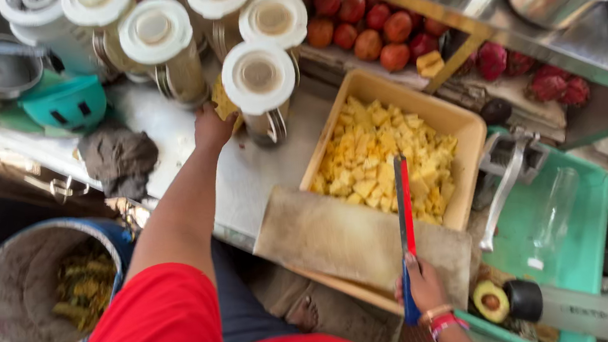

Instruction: The person slices a pineapple into small pieces on a wooden board, moving the cut fruit into a container and handling several pieces of fruit one at a time.

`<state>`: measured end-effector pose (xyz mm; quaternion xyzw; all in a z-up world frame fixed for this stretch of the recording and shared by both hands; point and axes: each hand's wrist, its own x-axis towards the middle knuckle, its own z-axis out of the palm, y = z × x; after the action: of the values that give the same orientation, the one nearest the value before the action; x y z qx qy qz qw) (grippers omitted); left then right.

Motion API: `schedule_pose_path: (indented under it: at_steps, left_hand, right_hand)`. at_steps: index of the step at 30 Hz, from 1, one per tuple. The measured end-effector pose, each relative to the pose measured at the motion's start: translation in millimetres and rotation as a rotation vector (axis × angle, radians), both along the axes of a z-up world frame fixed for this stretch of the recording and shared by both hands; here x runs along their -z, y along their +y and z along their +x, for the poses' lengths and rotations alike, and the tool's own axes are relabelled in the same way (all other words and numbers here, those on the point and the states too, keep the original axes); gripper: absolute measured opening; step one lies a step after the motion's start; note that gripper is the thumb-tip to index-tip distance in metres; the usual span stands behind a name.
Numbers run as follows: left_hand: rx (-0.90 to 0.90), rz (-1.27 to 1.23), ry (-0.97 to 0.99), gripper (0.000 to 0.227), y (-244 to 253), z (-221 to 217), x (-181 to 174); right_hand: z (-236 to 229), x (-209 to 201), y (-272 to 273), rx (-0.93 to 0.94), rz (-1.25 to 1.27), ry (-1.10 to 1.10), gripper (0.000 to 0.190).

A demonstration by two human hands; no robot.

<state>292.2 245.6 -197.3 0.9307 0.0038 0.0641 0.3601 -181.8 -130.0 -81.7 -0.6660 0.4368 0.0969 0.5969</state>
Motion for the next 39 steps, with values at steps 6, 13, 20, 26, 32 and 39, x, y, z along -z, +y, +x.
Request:
schedule_pose_path:
  at_steps: [6,13,20,26,32,39]
  left_hand:
    - [0.016,0.045,0.202,0.097,-17.4,70.7,-7.0]
    - [-0.006,0.02,0.274,0.11,-25.5,92.6,6.7]
    - [0.026,-0.101,0.324,0.126,5.2,71.3,6.3]
    - [-0.011,-0.421,0.551,0.134,46.6,10.7,2.0]
    - [-0.073,-1.093,0.83,0.098,88.5,-82.9,-5.1]
    - [0.031,-1.523,0.742,0.084,65.8,-235.4,-66.9]
  right_hand:
    - [-0.6,-6.8,-0.6,0.017,0.015,-0.003,0.048]
    - [-0.6,18.1,-13.7,0.013,-0.042,0.098,0.049]
    - [-4.0,51.9,-33.8,-0.027,-0.059,0.13,0.059]
    - [-4.4,57.7,-36.8,-0.029,-0.001,0.077,0.06]
    - [1.0,53.4,-32.0,-0.013,-0.034,0.11,0.058]
    - [4.8,36.9,-20.9,-0.063,-0.01,-0.035,0.041]
